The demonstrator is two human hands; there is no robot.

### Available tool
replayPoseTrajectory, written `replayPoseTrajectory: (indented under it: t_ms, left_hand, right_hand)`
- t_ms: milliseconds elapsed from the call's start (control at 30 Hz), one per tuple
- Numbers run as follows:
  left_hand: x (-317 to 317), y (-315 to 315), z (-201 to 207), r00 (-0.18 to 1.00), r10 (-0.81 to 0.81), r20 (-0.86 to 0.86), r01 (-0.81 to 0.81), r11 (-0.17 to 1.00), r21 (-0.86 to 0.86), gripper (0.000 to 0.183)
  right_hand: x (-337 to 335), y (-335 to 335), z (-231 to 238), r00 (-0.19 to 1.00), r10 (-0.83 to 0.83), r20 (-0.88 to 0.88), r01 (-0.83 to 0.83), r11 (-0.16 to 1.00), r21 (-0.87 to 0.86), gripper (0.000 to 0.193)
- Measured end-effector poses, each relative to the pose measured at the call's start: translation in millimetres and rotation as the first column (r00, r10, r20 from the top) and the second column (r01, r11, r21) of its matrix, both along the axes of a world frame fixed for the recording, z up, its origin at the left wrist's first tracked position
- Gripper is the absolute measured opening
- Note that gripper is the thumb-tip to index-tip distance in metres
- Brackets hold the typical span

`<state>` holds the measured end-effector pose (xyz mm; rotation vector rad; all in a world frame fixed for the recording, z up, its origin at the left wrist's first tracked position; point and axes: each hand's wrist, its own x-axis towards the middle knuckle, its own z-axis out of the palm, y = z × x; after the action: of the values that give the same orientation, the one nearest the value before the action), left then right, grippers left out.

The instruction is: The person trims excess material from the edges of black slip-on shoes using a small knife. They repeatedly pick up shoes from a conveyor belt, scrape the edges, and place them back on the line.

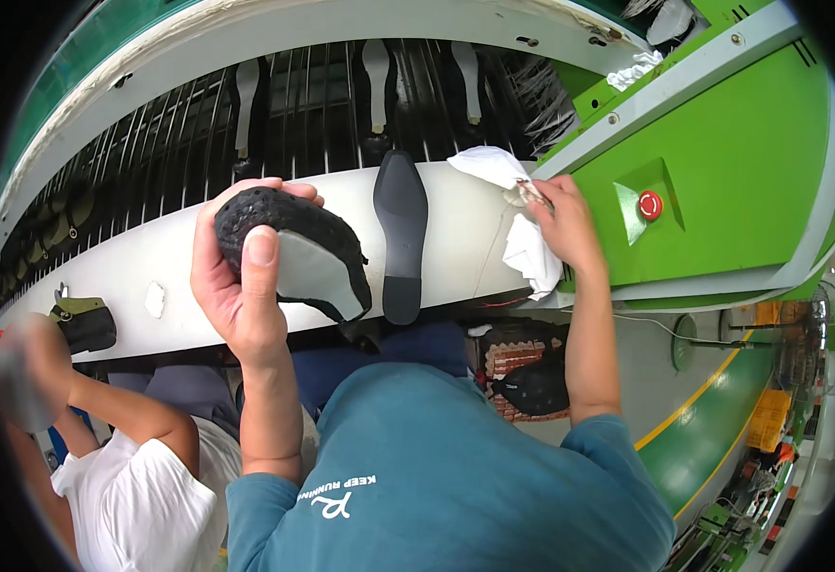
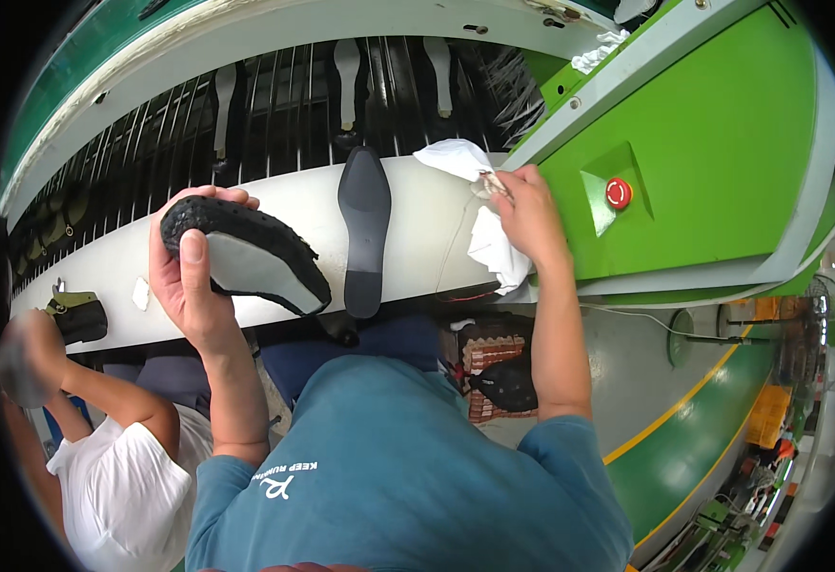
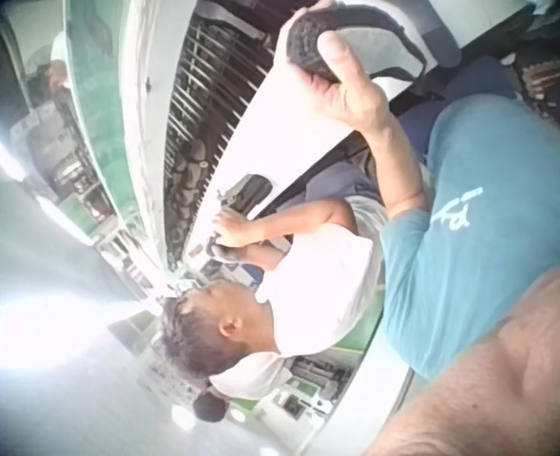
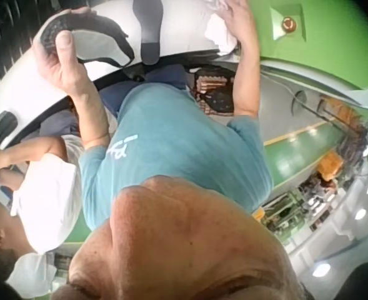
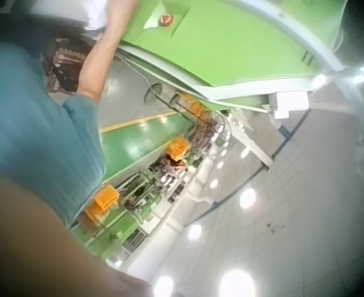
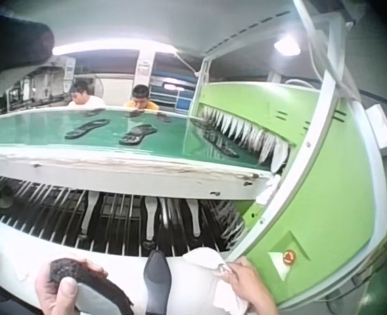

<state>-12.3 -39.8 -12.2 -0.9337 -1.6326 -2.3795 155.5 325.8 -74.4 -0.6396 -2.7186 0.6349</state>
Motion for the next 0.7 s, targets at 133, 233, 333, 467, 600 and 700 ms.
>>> replayPoseTrajectory:
  t_ms: [133,233,333,467,600,700]
  left_hand:
    - [1.4,0.8,-1.1,1.000,-0.007,-0.013,0.007,1.000,0.005,0.038]
    - [1.1,-0.9,-2.4,1.000,0.016,-0.017,-0.016,1.000,-0.008,0.042]
    - [2.7,-0.2,-2.3,0.999,0.033,0.005,-0.033,0.999,-0.002,0.043]
    - [3.4,-1.5,-3.8,0.999,0.049,0.006,-0.049,0.999,0.004,0.046]
    - [4.3,-3.6,-7.3,0.996,0.088,0.012,-0.088,0.996,0.018,0.047]
    - [5.6,-2.0,-6.1,0.994,0.107,0.023,-0.107,0.994,0.025,0.046]
  right_hand:
    - [18.7,15.1,9.9,0.985,0.048,0.168,-0.062,0.995,0.079,0.050]
    - [16.9,14.2,17.5,0.997,0.023,0.072,-0.028,0.998,0.062,0.051]
    - [6.3,8.6,17.7,0.997,0.051,0.051,-0.052,0.998,0.026,0.059]
    - [8.6,7.1,1.7,0.996,0.075,-0.050,-0.073,0.997,0.039,0.049]
    - [11.7,0.9,2.1,0.996,-0.012,-0.093,0.015,1.000,0.026,0.033]
    - [13.3,-12.1,12.1,0.978,-0.132,-0.164,0.153,0.980,0.127,0.031]
